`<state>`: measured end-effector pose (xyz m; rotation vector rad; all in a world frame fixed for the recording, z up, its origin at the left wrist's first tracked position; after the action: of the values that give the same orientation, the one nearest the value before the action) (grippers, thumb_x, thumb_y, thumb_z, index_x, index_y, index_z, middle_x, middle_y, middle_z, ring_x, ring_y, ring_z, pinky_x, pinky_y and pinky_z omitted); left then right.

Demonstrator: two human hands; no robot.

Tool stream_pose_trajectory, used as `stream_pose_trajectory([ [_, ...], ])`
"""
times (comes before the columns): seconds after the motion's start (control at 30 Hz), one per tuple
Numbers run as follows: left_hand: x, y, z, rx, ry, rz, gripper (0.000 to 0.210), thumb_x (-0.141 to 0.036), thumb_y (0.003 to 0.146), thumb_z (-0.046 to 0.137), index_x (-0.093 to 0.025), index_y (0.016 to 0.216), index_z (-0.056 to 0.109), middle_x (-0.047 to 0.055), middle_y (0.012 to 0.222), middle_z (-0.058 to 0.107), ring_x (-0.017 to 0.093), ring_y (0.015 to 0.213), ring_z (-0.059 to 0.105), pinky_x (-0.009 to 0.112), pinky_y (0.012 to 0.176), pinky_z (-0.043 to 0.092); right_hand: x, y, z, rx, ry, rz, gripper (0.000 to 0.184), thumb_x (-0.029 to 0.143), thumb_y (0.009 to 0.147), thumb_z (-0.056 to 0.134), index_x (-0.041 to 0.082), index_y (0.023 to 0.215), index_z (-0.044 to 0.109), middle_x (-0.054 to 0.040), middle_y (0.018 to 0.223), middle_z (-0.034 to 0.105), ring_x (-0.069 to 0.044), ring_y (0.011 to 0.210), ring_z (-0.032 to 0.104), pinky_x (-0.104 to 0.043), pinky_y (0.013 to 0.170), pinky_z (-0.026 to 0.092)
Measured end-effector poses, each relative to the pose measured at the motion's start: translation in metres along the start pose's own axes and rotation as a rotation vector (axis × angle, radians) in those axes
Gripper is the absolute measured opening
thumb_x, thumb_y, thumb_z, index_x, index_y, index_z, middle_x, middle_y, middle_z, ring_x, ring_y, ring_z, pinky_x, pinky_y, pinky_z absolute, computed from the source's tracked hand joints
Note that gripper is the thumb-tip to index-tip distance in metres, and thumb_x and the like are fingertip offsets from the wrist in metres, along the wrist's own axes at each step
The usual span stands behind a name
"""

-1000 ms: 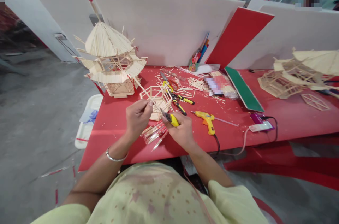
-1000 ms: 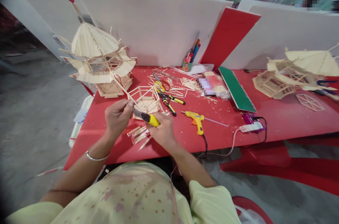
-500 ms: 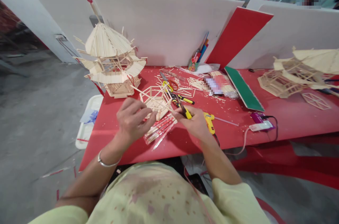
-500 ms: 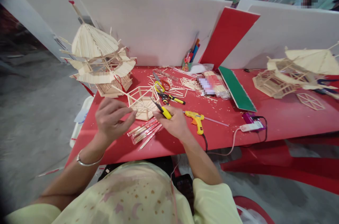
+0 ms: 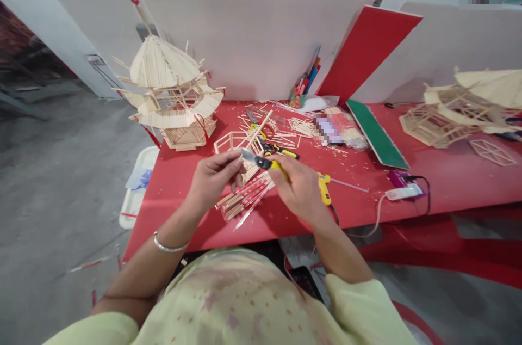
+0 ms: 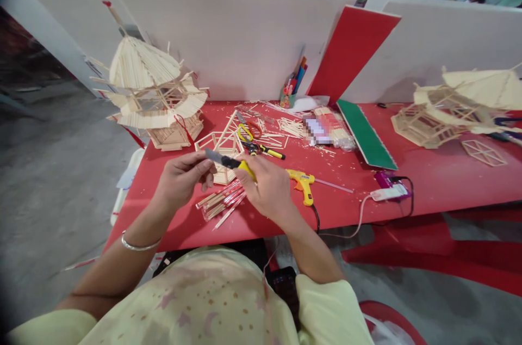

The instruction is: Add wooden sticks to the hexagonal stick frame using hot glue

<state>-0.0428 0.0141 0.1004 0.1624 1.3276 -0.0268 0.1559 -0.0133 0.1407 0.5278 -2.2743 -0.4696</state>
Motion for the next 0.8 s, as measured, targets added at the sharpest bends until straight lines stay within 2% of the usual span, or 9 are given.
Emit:
stream_pose_trajectory([
  [0.1, 0.003, 0.000, 0.002, -0.020, -0.090, -0.053, 0.026, -0.039, 0.076, 0.088, -0.016, 0.086, 0.081, 0.001, 0.060, 0.063, 0.008, 0.045, 0.052, 0.017, 0.038, 0.035, 0.006, -0.004, 0.017, 0.042, -0.079, -0.046, 0.041, 0.049, 0.107, 0.048, 0.023, 0.128, 0.070, -0.0082, 0.113, 0.077, -0.022, 0.098, 0.072, -0.032, 0.082, 0.051],
  [0.17, 0.004, -0.001, 0.001, -0.047, -0.111, -0.078, 0.025, -0.039, 0.074, 0.089, -0.017, 0.084, 0.081, -0.001, 0.053, 0.055, 0.006, 0.043, 0.044, 0.017, 0.038, 0.028, 0.006, -0.004, 0.021, 0.036, -0.106, -0.055, 0.041, 0.049, 0.108, 0.047, 0.023, 0.130, 0.070, -0.0085, 0.113, 0.078, -0.022, 0.098, 0.072, -0.032, 0.081, 0.051],
  [0.27, 0.004, -0.001, -0.001, -0.061, -0.107, -0.079, 0.024, -0.038, 0.073, 0.089, -0.017, 0.081, 0.080, -0.002, 0.053, 0.051, 0.006, 0.045, 0.039, 0.017, 0.040, 0.024, 0.005, -0.002, 0.023, 0.027, -0.110, -0.060, 0.042, 0.050, 0.108, 0.047, 0.023, 0.130, 0.070, -0.0086, 0.114, 0.078, -0.022, 0.101, 0.072, -0.032, 0.083, 0.051],
  [0.5, 0.005, -0.001, -0.002, -0.063, -0.112, -0.068, 0.022, -0.037, 0.075, 0.087, -0.018, 0.084, 0.081, -0.002, 0.055, 0.046, 0.006, 0.049, 0.036, 0.019, 0.043, 0.023, 0.004, -0.001, 0.025, 0.010, -0.129, -0.061, 0.042, 0.050, 0.108, 0.048, 0.022, 0.131, 0.070, -0.0092, 0.115, 0.078, -0.023, 0.103, 0.073, -0.033, 0.085, 0.052],
  [0.67, 0.003, -0.004, -0.002, -0.023, -0.057, 0.001, 0.026, -0.037, 0.078, 0.087, -0.019, 0.096, 0.083, -0.001, 0.064, 0.050, 0.006, 0.052, 0.033, 0.021, 0.046, 0.023, 0.003, 0.001, 0.028, 0.011, -0.109, -0.050, 0.042, 0.050, 0.108, 0.048, 0.023, 0.131, 0.070, -0.0091, 0.118, 0.078, -0.023, 0.104, 0.072, -0.032, 0.085, 0.053],
  [0.8, 0.003, -0.005, -0.010, -0.125, 0.012, 0.107, 0.025, -0.042, 0.079, 0.086, -0.019, 0.088, 0.083, 0.000, 0.069, 0.054, 0.006, 0.052, 0.033, 0.022, 0.044, 0.024, 0.006, 0.001, 0.029, -0.014, -0.162, -0.096, 0.041, 0.048, 0.108, 0.049, 0.022, 0.133, 0.069, -0.0098, 0.114, 0.078, -0.023, 0.103, 0.072, -0.033, 0.085, 0.051],
])
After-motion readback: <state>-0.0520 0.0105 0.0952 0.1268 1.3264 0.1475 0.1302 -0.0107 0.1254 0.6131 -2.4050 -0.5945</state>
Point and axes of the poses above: each hand's wrist, its own y-axis towards the middle knuckle, its own z-axis out of the palm, x = y × z, the point moved 7 cm from there along y, towards the middle knuckle
